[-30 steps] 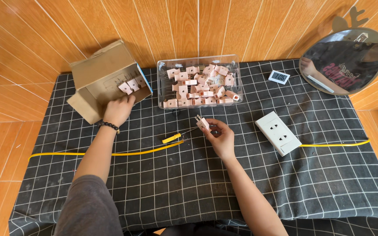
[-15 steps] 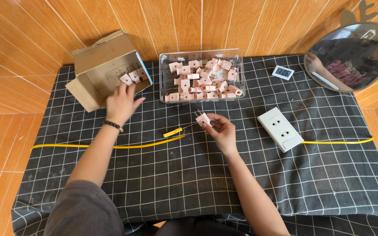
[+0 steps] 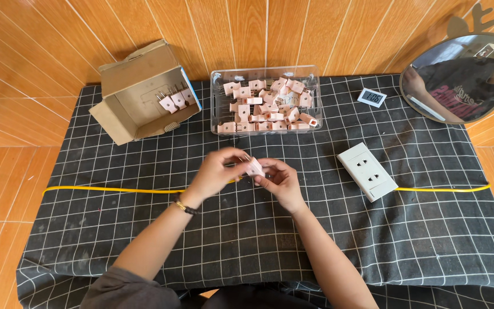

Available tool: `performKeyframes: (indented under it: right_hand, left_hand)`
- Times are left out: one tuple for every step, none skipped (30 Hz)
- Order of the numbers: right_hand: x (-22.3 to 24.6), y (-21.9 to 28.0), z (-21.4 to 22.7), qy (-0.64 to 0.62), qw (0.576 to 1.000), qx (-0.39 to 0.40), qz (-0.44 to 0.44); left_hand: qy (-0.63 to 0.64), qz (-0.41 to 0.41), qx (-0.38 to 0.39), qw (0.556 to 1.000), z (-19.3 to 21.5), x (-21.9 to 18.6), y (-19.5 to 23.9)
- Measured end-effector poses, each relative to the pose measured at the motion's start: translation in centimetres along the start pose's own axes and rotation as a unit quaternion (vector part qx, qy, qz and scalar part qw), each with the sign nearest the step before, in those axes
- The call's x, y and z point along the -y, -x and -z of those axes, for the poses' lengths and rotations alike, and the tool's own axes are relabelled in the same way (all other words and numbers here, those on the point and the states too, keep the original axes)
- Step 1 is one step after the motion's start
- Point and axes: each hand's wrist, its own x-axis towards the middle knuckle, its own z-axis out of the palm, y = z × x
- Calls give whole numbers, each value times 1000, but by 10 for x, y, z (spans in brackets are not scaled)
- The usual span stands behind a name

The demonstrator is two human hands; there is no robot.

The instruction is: The person uses a screwdriver to tighten screws on a small pink electrical component. They then insert a yellow wire into the component and secure it by tightening the screws again. The person handles multiple pink components from a plastic container and a cardboard box.

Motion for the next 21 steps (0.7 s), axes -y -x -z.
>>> performKeyframes:
  right_hand:
    - [4, 0, 0, 1, 1000, 2, -2]
    - [8, 0, 0, 13, 1000, 12, 4]
    - [12, 0, 0, 26, 999, 22, 12]
    - [14, 0, -1, 27, 999, 23, 11]
    - [17, -1, -2, 32, 999, 19, 16]
    - [20, -1, -3, 37, 999, 16, 21]
    - [17, -1, -1, 37, 999, 17, 21]
    - [14, -1, 1, 34, 999, 17, 24]
    - [12, -1, 3, 31, 999, 17, 27]
    - [11, -1, 3, 31, 999, 18, 27]
    - [12, 0, 3, 35, 999, 20, 28]
    - [12, 0, 4, 39, 999, 21, 29]
    - [10, 0, 5, 39, 999, 22, 29]
    - [9, 0, 6, 40, 999, 23, 29]
    - [7, -1, 7, 40, 999, 24, 29]
    - [8, -2, 7, 40, 998, 23, 30]
    - [8, -2, 8, 42, 998, 24, 29]
    - [8, -1, 8, 44, 998, 24, 27]
    - [8, -1, 9, 44, 998, 23, 26]
    - [8, -1, 9, 45, 998, 24, 28]
    - [8, -2, 8, 45, 998, 27, 32]
  left_hand:
    - [1, 1, -2, 1000, 18, 6, -5]
    - [2, -11, -40, 999, 36, 11, -10]
    - [2, -23, -76, 997, 54, 17, -15]
    - [3, -23, -77, 997, 78, 14, -23]
    - [-118, -52, -162, 978, 101, 10, -30]
    - [-237, -79, -243, 937, 125, 7, -37]
    - [-237, -78, -244, 937, 143, 9, -44]
    - [-378, -80, -277, 880, 162, 12, -51]
    - [-510, -81, -304, 801, 181, 14, -58]
    - [-510, -81, -305, 800, 199, 33, -68]
    - [-552, -39, -297, 779, 217, 51, -78]
    - [-591, 2, -287, 754, 234, 70, -89]
    - [-591, 2, -288, 754, 239, 78, -95]
    - [-598, 32, -290, 747, 243, 85, -101]
    - [-604, 60, -290, 740, 247, 93, -109]
    - [-604, 59, -290, 740, 252, 99, -116]
    - [-574, 91, -304, 755, 257, 107, -121]
    - [-544, 122, -317, 768, 261, 115, -127]
    - [-544, 123, -315, 768, 268, 124, -130]
    - [-530, 129, -324, 773, 274, 133, -134]
    - [-516, 135, -335, 777, 281, 141, -138]
